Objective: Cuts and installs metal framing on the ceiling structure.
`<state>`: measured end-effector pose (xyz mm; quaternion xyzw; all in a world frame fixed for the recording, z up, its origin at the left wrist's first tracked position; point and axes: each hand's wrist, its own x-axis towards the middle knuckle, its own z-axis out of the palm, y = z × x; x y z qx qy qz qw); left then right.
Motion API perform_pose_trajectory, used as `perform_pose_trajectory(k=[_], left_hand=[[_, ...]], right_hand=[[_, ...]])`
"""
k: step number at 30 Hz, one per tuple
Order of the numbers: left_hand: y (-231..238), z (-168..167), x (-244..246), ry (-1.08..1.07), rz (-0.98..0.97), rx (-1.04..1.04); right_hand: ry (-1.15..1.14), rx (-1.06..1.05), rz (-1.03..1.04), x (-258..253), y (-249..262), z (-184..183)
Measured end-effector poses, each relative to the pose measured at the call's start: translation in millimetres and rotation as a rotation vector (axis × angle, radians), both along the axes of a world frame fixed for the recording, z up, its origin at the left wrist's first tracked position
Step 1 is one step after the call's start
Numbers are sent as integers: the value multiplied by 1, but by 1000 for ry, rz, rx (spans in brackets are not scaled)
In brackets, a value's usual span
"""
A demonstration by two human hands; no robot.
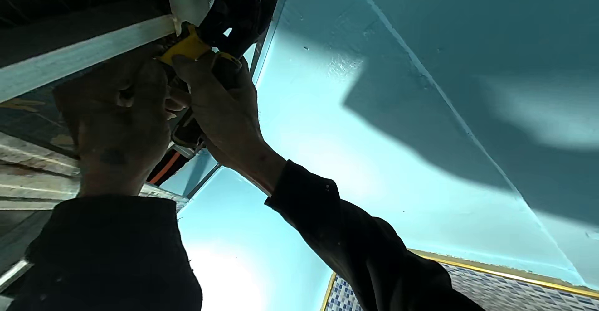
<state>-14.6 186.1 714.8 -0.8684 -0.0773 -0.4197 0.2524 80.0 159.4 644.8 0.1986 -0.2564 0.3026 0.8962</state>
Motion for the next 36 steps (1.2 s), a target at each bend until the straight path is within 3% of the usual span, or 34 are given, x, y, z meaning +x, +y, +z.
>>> perform_pose_trajectory(k=[8,17,27,36], left_hand=[[-1,3,1,-28,69,49],[-5,1,6,15,-101,-48],[-15,-9,10,-108,-94,-199],[-18,-10,11,-100,-20,-191]], right_hand=[[4,17,-38,-2,2,6],[17,58,-23,-3,7,10],[36,118,-27,-3,8,12],[9,138,-3,4,7,8]])
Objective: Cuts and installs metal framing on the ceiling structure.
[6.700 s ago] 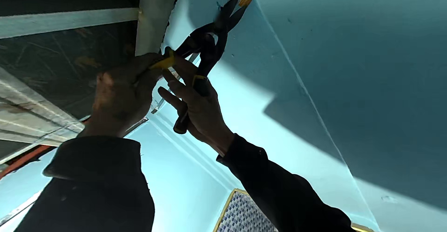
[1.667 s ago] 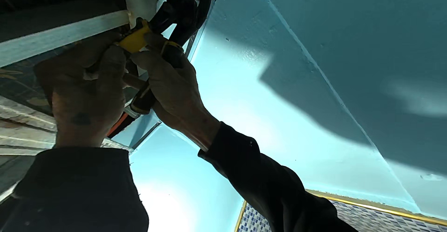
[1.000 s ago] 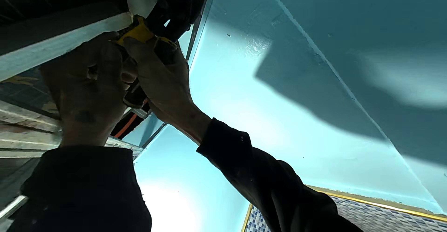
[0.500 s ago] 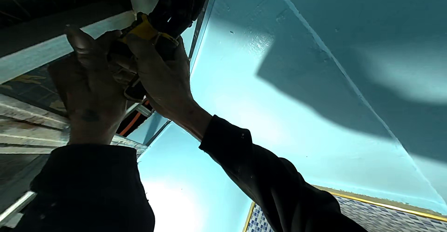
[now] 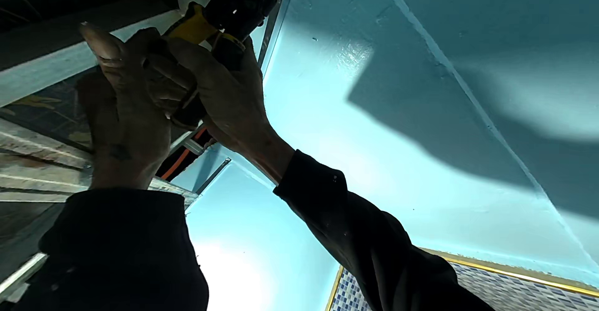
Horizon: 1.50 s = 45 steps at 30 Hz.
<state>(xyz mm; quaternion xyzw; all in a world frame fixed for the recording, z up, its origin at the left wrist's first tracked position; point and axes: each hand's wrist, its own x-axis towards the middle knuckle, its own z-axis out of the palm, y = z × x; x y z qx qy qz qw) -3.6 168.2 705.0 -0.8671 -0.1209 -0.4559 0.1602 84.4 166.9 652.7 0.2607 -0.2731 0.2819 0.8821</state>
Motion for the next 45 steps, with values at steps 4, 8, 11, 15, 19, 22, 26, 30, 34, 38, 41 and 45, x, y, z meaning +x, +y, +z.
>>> perform_pose_trajectory(k=[4,8,11,15,19,22,26,30,34,38,41,45], left_hand=[[4,2,-2,14,16,14],[0,-1,-2,18,24,26],[-1,-2,-1,29,34,23],[1,0,-3,41,75,39],[4,3,-4,59,41,67],[4,3,-5,78,59,107],[5,5,-5,95,54,130],[6,5,-6,82,75,127],[6,3,-6,88,37,88],[4,3,-6,89,70,103],[2,3,-6,94,109,122],[10,8,-11,128,123,150]], right_hand=[[5,12,28,1,-1,-1],[30,10,6,0,0,1],[53,-15,-13,-1,2,4],[49,-51,-39,-1,3,3],[66,-63,-49,-1,3,5],[71,-61,-54,-1,6,7],[56,-61,-60,0,6,7],[23,-57,-36,1,4,4],[18,-52,2,2,-1,1],[14,-21,14,3,-1,0],[-14,-14,49,5,-1,-3],[-57,-13,34,7,-3,-7]])
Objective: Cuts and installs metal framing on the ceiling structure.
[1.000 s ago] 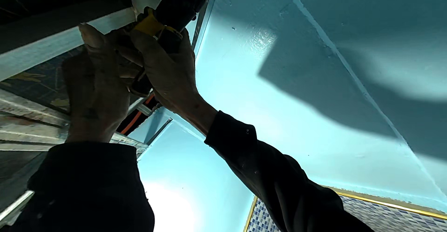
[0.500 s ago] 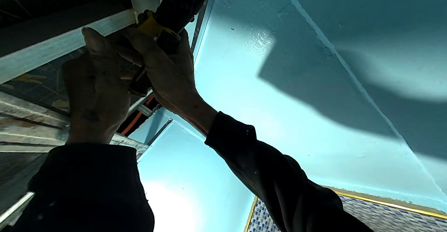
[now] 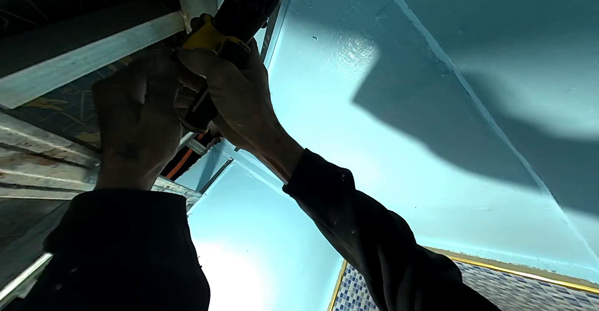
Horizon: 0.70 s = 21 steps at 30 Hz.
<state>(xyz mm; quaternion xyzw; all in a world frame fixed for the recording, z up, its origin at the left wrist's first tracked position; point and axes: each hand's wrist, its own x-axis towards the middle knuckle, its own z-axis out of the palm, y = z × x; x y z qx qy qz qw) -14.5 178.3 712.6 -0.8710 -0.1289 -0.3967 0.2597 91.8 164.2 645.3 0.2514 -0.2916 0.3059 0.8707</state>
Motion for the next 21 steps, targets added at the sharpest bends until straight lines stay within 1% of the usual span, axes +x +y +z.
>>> perform_pose_trajectory(k=[4,8,11,21], left_hand=[[8,4,0,-50,-39,-62],[6,3,2,-85,10,-72],[5,2,2,-84,-8,-85],[11,6,-3,-55,40,-9]], right_hand=[[-20,-35,-12,4,-3,-5],[-41,-16,24,6,-1,-5],[-32,-11,33,6,-2,-5],[-15,-28,34,6,-5,-2]])
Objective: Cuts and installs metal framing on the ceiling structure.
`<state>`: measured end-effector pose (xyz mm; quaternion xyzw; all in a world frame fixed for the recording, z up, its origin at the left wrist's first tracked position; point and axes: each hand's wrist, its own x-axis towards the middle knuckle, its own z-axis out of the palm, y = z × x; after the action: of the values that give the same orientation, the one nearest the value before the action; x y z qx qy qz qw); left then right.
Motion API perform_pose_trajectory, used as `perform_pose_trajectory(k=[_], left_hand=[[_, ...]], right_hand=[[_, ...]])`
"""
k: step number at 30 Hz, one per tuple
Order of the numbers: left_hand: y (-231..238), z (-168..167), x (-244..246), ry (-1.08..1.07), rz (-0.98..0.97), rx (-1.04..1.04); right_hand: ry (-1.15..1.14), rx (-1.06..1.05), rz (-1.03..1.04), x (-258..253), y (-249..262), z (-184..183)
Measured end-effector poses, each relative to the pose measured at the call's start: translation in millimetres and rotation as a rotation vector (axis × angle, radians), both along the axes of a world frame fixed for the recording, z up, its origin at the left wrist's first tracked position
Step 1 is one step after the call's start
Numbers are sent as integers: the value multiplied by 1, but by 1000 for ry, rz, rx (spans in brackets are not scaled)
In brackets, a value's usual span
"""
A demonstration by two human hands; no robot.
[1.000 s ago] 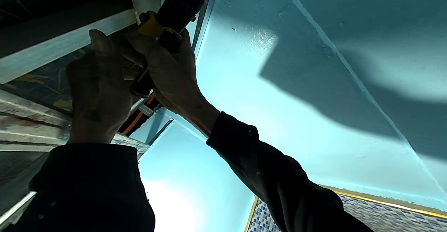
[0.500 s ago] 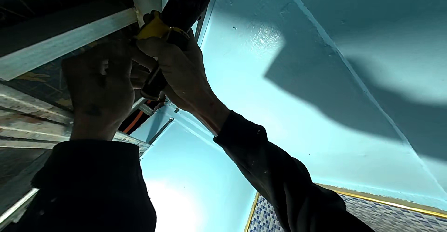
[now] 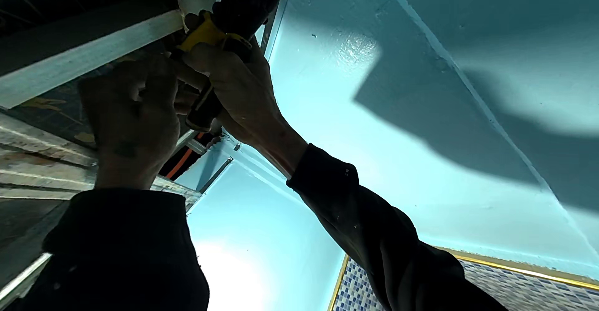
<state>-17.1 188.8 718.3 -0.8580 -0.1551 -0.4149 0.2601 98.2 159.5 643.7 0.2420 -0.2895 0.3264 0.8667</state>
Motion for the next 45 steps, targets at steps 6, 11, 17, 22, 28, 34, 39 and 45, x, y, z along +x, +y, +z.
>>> perform_pose_trajectory(k=[6,11,17,22,28,34,39,45], left_hand=[[0,2,-2,39,19,39],[-3,1,-2,74,37,100],[-9,-3,-1,68,50,86],[-15,-8,2,101,74,116],[-6,-2,-2,135,26,78],[-6,0,-1,152,36,94],[-11,-4,2,156,36,95],[-6,-1,1,182,24,111]], right_hand=[[47,23,-33,-2,4,8],[56,-21,-116,-2,9,10],[18,-71,-123,0,4,8],[-54,-79,-61,3,2,-1],[-38,-4,-156,6,12,-5],[-10,-94,-207,4,14,3],[20,-153,-281,2,15,8],[-14,-90,-248,4,19,4]])
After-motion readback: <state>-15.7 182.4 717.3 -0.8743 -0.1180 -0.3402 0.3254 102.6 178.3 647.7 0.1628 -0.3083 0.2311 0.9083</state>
